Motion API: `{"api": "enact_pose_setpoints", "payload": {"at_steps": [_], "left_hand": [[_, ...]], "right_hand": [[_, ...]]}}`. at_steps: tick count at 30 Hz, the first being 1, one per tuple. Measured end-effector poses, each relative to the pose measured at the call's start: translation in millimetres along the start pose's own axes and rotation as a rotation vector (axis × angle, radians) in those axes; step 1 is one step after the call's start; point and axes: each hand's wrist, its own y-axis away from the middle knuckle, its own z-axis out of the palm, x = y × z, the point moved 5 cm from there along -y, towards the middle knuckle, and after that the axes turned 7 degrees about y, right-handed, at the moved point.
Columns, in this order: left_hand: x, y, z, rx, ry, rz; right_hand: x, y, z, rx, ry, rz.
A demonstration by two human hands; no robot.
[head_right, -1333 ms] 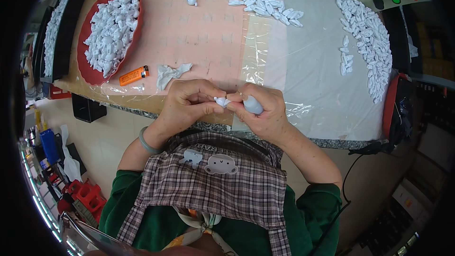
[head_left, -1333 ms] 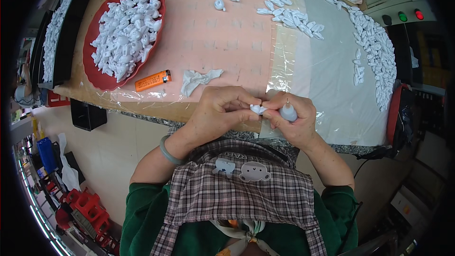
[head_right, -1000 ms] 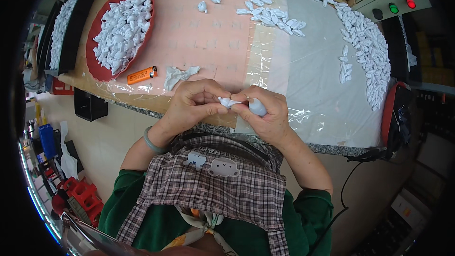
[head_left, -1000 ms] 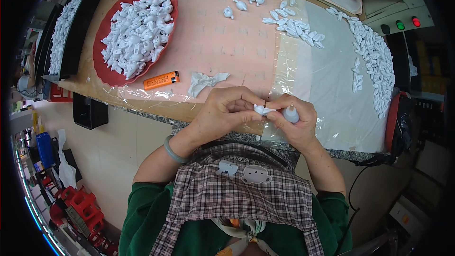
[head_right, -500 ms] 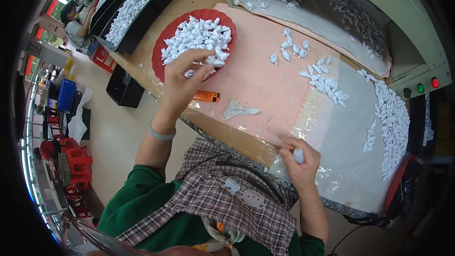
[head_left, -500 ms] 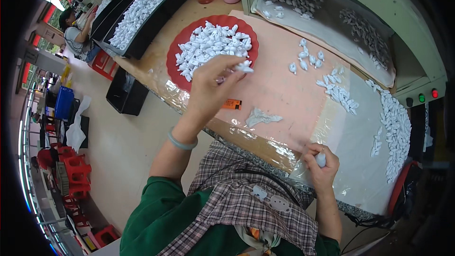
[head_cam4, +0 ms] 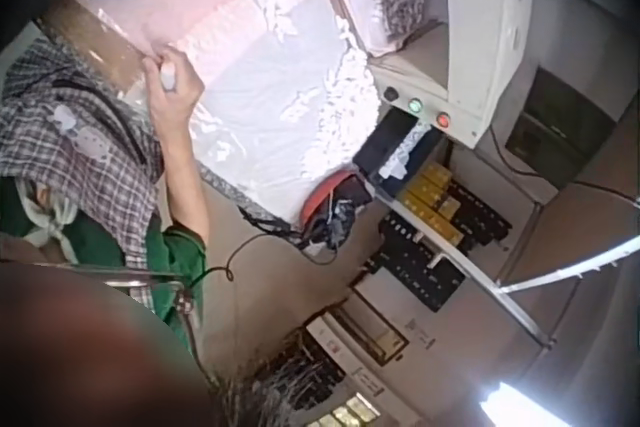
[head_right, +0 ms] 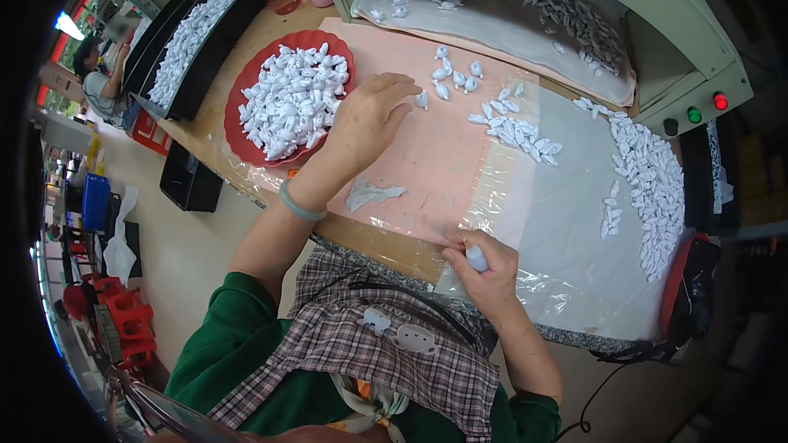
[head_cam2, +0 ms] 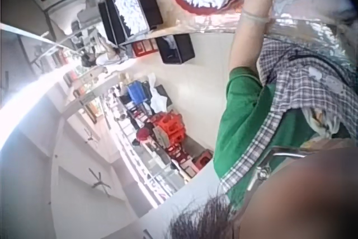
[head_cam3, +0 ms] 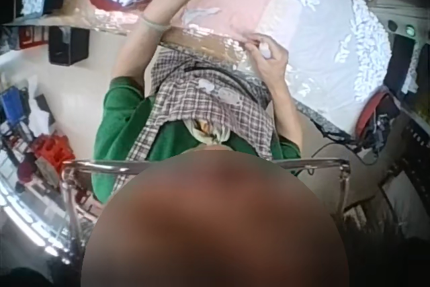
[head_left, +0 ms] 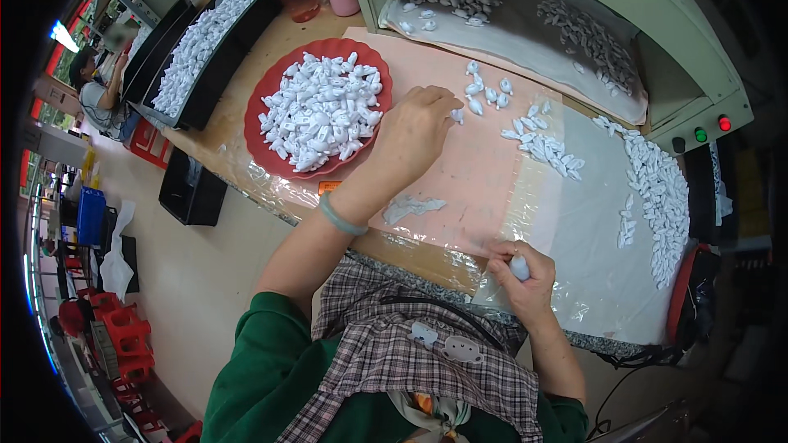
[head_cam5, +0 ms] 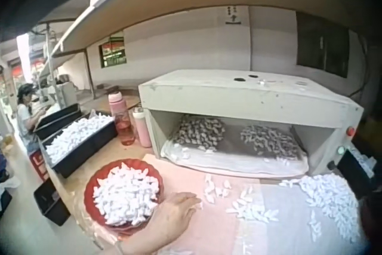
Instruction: Applying glue to small white plastic components and organizing them on a workbench.
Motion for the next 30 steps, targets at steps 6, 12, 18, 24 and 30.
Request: {"api": "enact_pose_setpoints", "payload": {"at_steps": [6, 12, 18, 24, 30], "left_hand": [[-23, -15, 28, -0.048, -0.03, -0.05], [-23, -10, 36, -0.195, -0.11, -0.002], [-20, -8, 29, -0.29, -0.011, -0.101], [-12, 7, 24, -0.307, 0.216, -0.183], [9, 57, 31, -0.447, 1.359, -0.765]], "right_hand": [[-9, 0, 0, 0.015, 0.028, -0.114], [-7, 0, -2, 0.013, 0.036, -0.132], [-8, -1, -1, 0.007, 0.04, -0.108], [-3, 0, -4, -0.046, -0.066, 0.025], [5, -3, -5, 0.064, -0.51, 0.009]]}}
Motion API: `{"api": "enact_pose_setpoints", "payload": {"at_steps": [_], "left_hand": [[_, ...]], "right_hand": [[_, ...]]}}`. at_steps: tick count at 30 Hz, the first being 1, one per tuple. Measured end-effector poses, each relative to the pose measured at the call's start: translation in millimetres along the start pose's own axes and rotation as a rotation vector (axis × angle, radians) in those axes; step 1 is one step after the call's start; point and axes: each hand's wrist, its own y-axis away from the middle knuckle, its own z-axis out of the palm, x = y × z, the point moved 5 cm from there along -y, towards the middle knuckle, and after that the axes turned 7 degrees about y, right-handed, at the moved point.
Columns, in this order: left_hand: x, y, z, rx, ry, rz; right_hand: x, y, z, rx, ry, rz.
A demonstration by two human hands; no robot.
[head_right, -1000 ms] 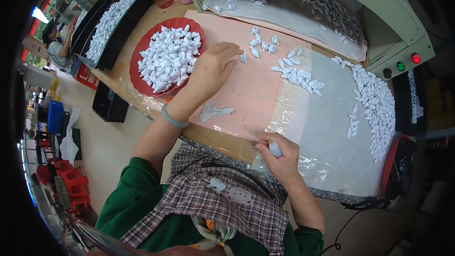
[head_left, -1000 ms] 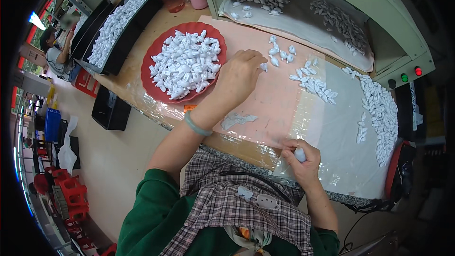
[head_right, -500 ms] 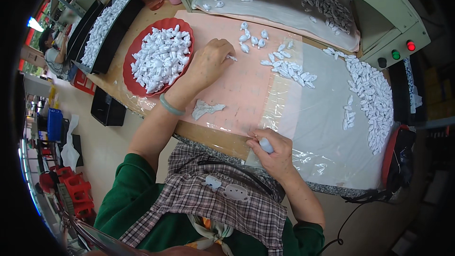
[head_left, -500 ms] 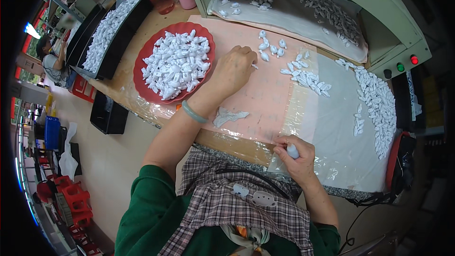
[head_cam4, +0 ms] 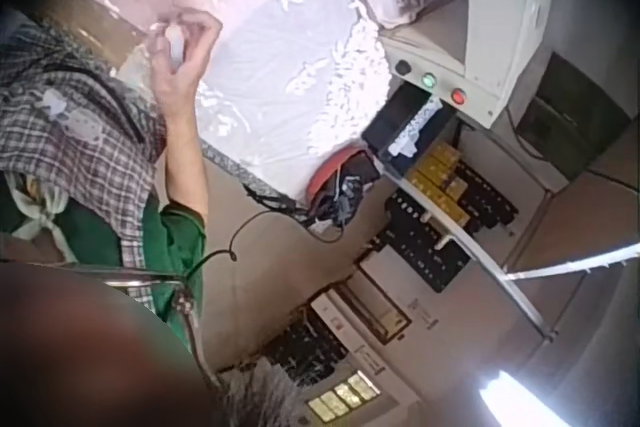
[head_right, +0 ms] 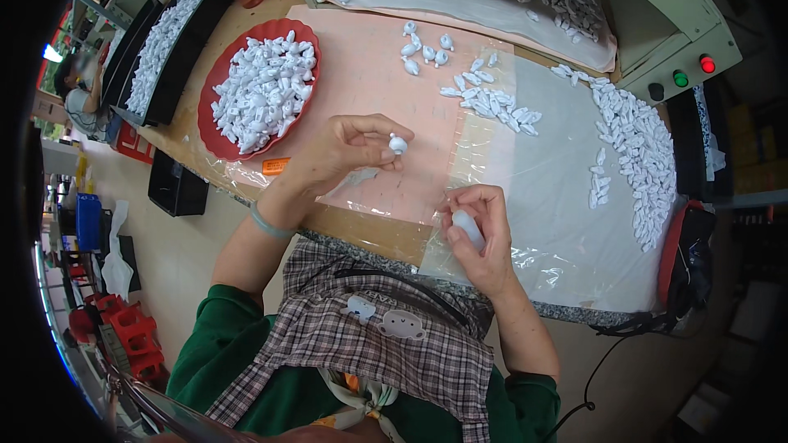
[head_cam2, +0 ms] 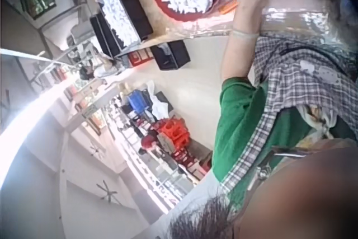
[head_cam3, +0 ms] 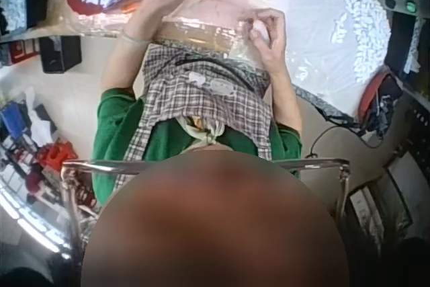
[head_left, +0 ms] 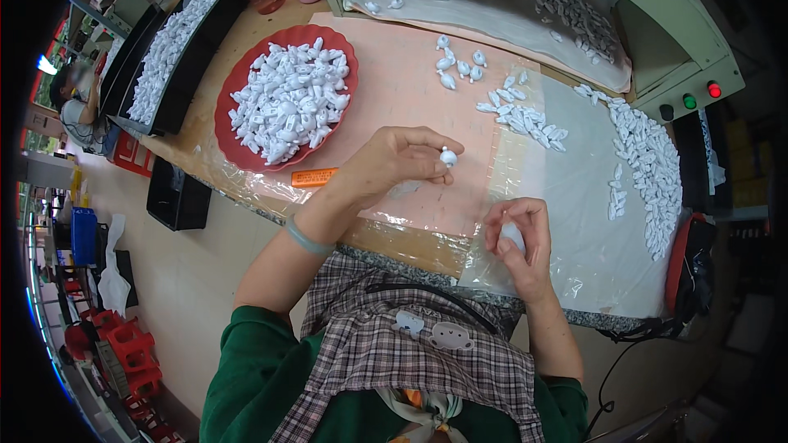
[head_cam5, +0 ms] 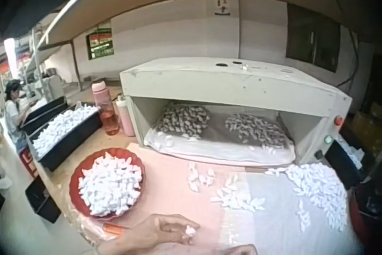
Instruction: Applying glue to small white plastic components and organizing them on a workbench.
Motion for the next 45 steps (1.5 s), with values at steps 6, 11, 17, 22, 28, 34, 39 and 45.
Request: {"api": "enact_pose_setpoints", "payload": {"at_steps": [6, 11, 17, 22, 28, 34, 39, 45], "left_hand": [[-17, 26, 15, -0.009, 0.288, -0.08], [-23, 39, 24, -0.064, 0.352, -0.085], [-38, 42, 29, -0.045, 0.355, -0.072], [-41, 44, 28, -0.062, 0.391, -0.096], [-43, 43, 29, -0.084, 0.405, -0.09], [-43, 44, 31, -0.127, 0.4, -0.11], [-45, 43, 32, -0.129, 0.399, -0.133], [-49, 42, 30, -0.094, 0.402, -0.134]], "right_hand": [[-5, -5, -17, -0.036, 0.234, -0.074], [-5, -4, -28, 0.041, 0.287, -0.142], [-17, -4, -20, 0.206, 0.077, -0.155], [-29, 1, -17, 0.215, 0.187, -0.165], [-39, 8, -15, 0.204, 0.364, -0.245], [-43, 12, -15, 0.178, 0.494, -0.345], [-45, 13, -14, 0.166, 0.532, -0.381], [-44, 13, -13, 0.154, 0.535, -0.407]]}}
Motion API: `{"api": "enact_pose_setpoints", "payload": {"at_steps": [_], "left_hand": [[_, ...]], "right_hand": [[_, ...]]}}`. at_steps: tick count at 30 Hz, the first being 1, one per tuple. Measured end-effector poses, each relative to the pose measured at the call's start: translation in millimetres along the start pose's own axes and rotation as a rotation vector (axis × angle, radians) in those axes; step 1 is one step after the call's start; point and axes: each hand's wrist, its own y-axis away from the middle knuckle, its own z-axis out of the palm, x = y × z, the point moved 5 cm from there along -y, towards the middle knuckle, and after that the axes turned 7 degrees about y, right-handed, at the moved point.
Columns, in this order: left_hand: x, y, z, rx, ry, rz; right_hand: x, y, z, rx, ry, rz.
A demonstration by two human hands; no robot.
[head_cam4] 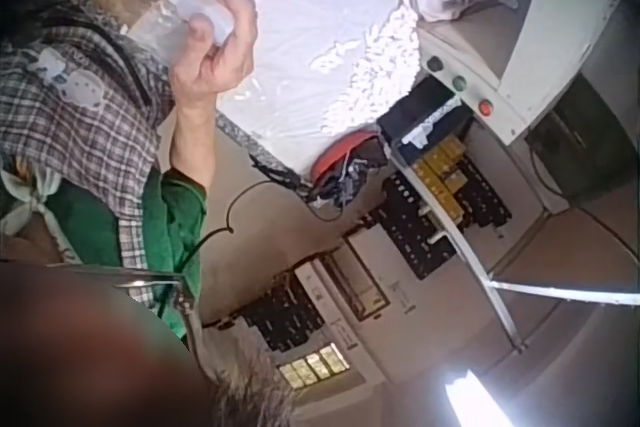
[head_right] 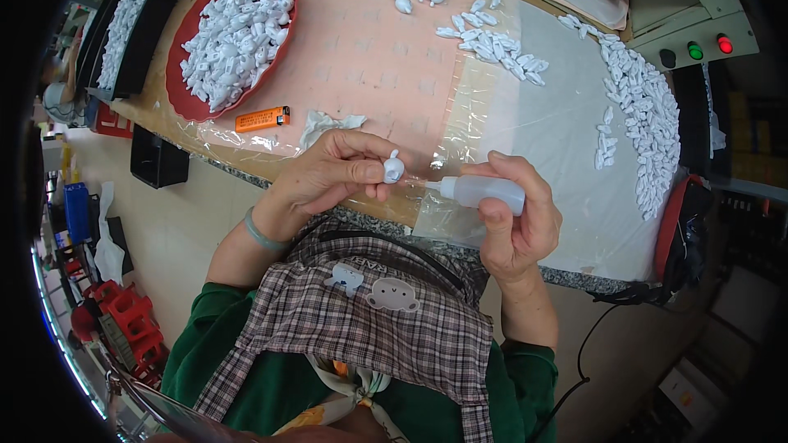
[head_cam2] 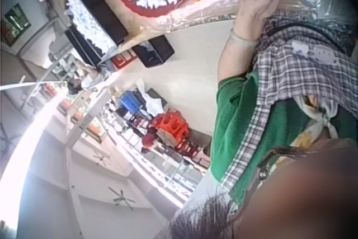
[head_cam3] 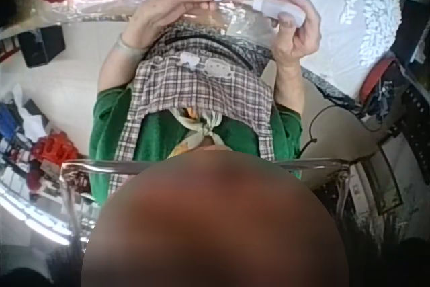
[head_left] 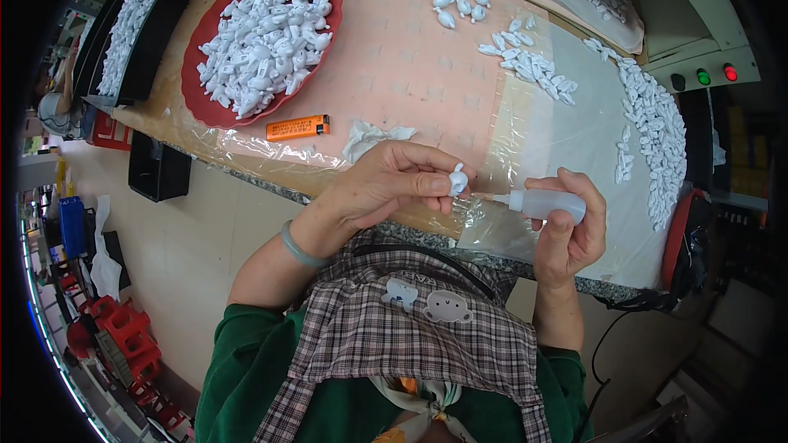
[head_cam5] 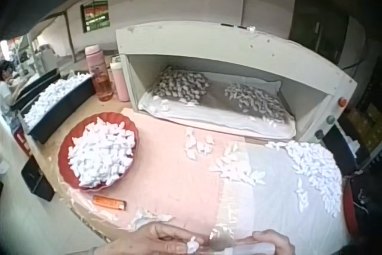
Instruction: Applying glue to small white plastic components and organizing them on a workbench.
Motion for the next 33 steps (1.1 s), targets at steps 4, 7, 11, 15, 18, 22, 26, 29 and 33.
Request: {"api": "enact_pose_setpoints", "payload": {"at_steps": [4, 7, 11, 15, 18, 22, 26, 29, 33], "left_hand": [[-1.3, -0.4, -1.4, -0.001, 0.012, -0.01], [-0.8, -0.7, -1.5, -0.01, -0.011, -0.001], [-2.7, -1.6, 0.2, -0.021, 0.018, -0.013], [-3.8, -1.6, 1.7, -0.043, 0.042, -0.031], [-5.0, -1.0, 2.3, -0.053, 0.037, -0.047], [-6.8, -1.7, 1.7, -0.078, 0.049, -0.063], [-7.1, -0.8, 2.8, -0.095, 0.058, -0.08], [-7.8, -0.6, 2.9, -0.093, 0.064, -0.097], [-8.3, -0.2, 2.3, -0.108, 0.091, -0.103]], "right_hand": [[-1.7, -1.6, 0.6, -0.009, 0.044, -0.034], [-1.0, -2.1, 0.9, -0.021, 0.037, -0.03], [1.5, -1.9, 0.4, -0.029, -0.003, 0.012], [2.3, -1.9, 0.1, -0.032, -0.032, 0.037], [3.6, -0.8, -0.4, -0.022, -0.06, 0.063], [4.5, 0.4, -0.1, -0.021, -0.068, 0.084], [3.8, 0.4, 0.6, -0.018, -0.076, 0.073], [4.1, 1.7, -0.8, -0.007, -0.058, 0.036], [1.7, 2.0, -0.7, 0.001, -0.018, -0.015]]}}
